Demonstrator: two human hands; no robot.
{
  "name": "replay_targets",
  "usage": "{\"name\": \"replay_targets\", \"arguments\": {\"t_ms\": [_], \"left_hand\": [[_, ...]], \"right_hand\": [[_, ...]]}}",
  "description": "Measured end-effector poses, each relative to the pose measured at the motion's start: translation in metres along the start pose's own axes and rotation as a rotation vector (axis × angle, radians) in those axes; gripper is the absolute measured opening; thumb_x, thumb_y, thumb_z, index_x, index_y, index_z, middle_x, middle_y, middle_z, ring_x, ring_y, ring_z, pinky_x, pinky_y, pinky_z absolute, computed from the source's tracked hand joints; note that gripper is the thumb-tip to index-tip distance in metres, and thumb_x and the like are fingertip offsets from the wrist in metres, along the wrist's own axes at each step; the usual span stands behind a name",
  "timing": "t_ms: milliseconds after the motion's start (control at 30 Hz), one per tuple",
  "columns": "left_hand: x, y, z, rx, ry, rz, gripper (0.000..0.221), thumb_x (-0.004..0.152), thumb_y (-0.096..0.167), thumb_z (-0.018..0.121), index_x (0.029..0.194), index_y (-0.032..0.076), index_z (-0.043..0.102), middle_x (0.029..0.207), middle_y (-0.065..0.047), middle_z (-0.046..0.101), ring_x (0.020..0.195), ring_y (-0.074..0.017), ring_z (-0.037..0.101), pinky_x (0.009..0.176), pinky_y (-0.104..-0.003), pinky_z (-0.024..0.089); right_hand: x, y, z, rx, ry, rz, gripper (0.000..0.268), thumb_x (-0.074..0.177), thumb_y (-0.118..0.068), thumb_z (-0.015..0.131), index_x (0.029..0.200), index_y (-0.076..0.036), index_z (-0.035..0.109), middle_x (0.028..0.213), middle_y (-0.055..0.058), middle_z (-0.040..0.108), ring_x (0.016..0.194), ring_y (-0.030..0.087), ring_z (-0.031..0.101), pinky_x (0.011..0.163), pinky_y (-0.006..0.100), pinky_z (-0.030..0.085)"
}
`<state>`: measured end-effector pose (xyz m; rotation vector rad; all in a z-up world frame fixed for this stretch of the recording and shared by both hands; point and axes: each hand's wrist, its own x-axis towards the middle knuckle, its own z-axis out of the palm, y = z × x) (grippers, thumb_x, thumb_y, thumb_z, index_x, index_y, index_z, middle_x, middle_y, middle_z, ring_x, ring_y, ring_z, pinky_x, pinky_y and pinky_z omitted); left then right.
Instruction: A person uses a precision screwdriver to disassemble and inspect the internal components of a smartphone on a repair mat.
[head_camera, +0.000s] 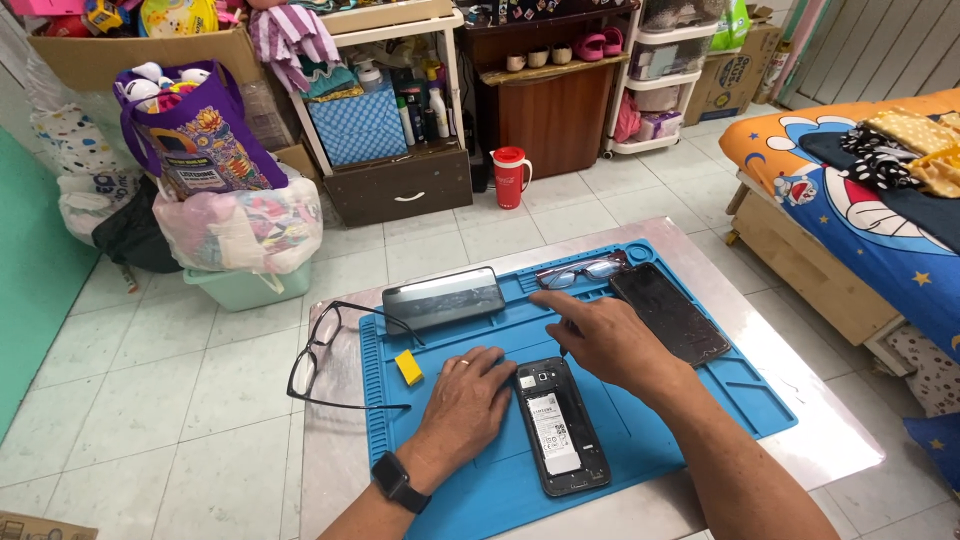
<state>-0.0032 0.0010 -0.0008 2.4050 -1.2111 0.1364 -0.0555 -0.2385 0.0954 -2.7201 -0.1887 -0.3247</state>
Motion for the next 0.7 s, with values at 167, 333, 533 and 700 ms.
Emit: {"name": "replay_targets", "arguments": {"t_ms": [167,333,533,700], "left_hand": [[0.000,0.000,0.000,0.000,0.021,0.012,0.039,0.103,0.023,0.060,0.140,0.011,0.065,0.145,-0.015,0.061,0.138,-0.0360,0.051,0.114,-0.055,0.038],[0.000,0.000,0.001,0.000,0.005,0.001,0.040,0.104,0.024,0.059,0.142,0.011,0.063,0.146,-0.015,0.060,0.140,-0.0367,0.050,0.115,-0.056,0.037],[-0.001,-0.002,0.003,0.004,0.024,0.015,0.040,0.103,0.023,0.060,0.141,0.011,0.064,0.145,-0.015,0.061,0.139,-0.0363,0.051,0.114,-0.056,0.038],[0.000,-0.004,0.005,0.001,0.003,-0.009,0.040,0.104,0.024,0.058,0.142,0.012,0.063,0.147,-0.014,0.060,0.140,-0.0355,0.050,0.116,-0.055,0.036]], "right_hand": [[-0.002,0.004,-0.003,0.031,-0.034,-0.046,0.055,0.103,-0.016,0.053,0.157,-0.025,0.050,0.072,0.012,0.073,0.060,0.036,0.060,0.061,0.050,0.042],[-0.001,0.004,0.004,0.000,-0.005,-0.027,0.050,0.102,-0.020,0.061,0.151,-0.028,0.058,0.059,0.011,0.063,0.050,0.031,0.050,0.057,0.046,0.041],[0.002,0.018,0.018,-0.121,0.124,-0.107,0.040,0.103,-0.027,0.065,0.142,-0.022,0.060,0.056,0.008,0.062,0.048,0.031,0.057,0.049,0.046,0.041],[0.004,0.025,0.021,-0.208,0.228,-0.098,0.037,0.101,-0.037,0.069,0.134,-0.020,0.068,0.055,0.006,0.068,0.046,0.030,0.064,0.044,0.044,0.042]]}}
